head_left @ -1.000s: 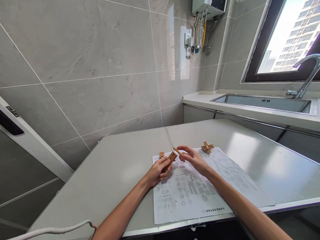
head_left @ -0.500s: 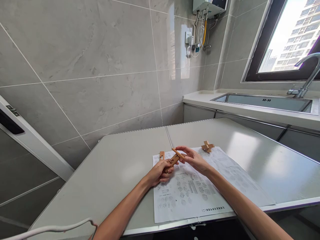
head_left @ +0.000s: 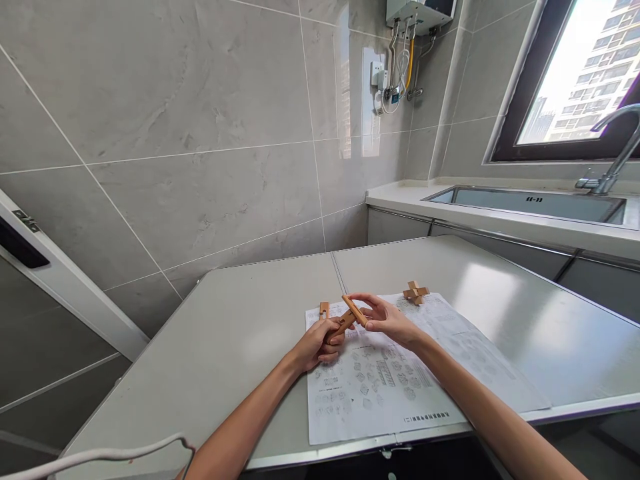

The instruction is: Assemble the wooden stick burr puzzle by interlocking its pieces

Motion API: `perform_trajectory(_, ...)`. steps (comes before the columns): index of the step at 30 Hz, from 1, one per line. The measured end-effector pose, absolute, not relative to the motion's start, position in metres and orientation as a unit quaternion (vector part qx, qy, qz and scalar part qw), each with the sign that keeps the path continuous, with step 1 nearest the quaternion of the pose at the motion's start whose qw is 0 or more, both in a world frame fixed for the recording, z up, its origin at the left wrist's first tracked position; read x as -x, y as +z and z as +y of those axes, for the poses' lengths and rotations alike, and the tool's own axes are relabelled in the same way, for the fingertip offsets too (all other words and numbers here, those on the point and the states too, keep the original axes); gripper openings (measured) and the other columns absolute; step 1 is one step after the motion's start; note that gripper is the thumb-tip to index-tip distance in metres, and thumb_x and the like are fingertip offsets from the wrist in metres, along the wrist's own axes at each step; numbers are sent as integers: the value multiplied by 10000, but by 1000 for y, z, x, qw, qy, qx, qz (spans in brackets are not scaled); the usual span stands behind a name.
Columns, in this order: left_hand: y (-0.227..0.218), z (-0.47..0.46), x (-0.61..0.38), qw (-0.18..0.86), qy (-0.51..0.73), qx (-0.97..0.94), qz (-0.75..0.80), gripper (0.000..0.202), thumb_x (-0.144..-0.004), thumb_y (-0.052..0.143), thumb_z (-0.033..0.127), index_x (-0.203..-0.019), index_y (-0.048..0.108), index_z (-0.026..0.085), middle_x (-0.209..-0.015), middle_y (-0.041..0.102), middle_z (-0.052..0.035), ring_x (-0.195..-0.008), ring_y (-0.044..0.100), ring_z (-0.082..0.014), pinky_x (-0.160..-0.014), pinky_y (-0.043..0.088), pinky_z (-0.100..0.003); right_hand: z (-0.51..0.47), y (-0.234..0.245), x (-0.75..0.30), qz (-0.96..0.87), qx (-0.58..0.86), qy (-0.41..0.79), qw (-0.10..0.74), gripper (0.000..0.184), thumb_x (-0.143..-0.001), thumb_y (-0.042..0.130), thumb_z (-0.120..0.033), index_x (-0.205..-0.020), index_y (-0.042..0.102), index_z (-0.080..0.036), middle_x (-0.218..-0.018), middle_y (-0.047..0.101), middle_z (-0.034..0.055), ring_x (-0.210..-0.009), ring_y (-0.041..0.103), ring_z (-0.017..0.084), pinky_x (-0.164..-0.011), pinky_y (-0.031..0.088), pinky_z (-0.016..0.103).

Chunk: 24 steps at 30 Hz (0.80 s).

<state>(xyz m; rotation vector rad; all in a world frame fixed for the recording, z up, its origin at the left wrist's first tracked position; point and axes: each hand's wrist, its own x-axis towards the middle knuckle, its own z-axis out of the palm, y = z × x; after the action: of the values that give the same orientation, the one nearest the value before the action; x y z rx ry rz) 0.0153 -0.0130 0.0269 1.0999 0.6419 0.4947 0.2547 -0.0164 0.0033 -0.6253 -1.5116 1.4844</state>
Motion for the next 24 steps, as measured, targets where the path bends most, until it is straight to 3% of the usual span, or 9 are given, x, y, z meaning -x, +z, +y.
perform_trajectory(5, 27, -14, -16, 775, 230, -508, 298, 118, -854, 544, 301, -889, 503, 197, -623, 315, 90, -466, 96, -60, -367, 171, -168, -17, 3, -254, -615, 243, 622, 418, 745, -770, 896, -371, -1431, 563, -285, -1233, 676, 93, -1078, 631, 260, -864, 505, 382)
perform_trajectory(10, 29, -15, -18, 775, 224, -509, 300, 163, -836, 567, 301, -951, 514, 197, -610, 315, 100, -459, 93, -55, -365, 150, -156, -17, 1, -253, -631, 247, 619, 397, 770, -773, 901, -369, -1449, 542, -289, -1243, 671, 96, -1106, 633, 261, -895, 522, 403)
perform_trajectory(14, 28, -16, -17, 777, 218, -507, 302, 166, -836, 577, 299, -940, 487, 206, -599, 311, 107, -453, 90, -50, -369, 141, -148, -17, 0, -251, -652, 243, 599, 396, 792, -721, 936, -369, -1416, 565, -294, -1473, 534, 110, -1168, 624, 269, -971, 517, 432)
perform_trajectory(18, 28, -16, -18, 771, 237, -507, 305, 176, -881, 570, 325, -979, 485, 206, -625, 373, 92, -448, 134, -49, -382, 181, -151, -19, 1, -252, -644, 265, 596, 400, 746, -772, 904, -370, -1424, 555, -273, -1328, 642, 110, -1164, 636, 281, -991, 506, 457)
perform_trajectory(24, 26, -12, -20, 769, 280, -486, 306, 310, -934, 608, 482, -928, 479, 201, -681, 448, 68, -441, 231, -43, -406, 275, -168, -19, 2, -252, -604, 297, 583, 455, 675, -780, 892, -396, -1373, 589, -283, -1337, 645, 103, -1104, 659, 269, -913, 532, 418)
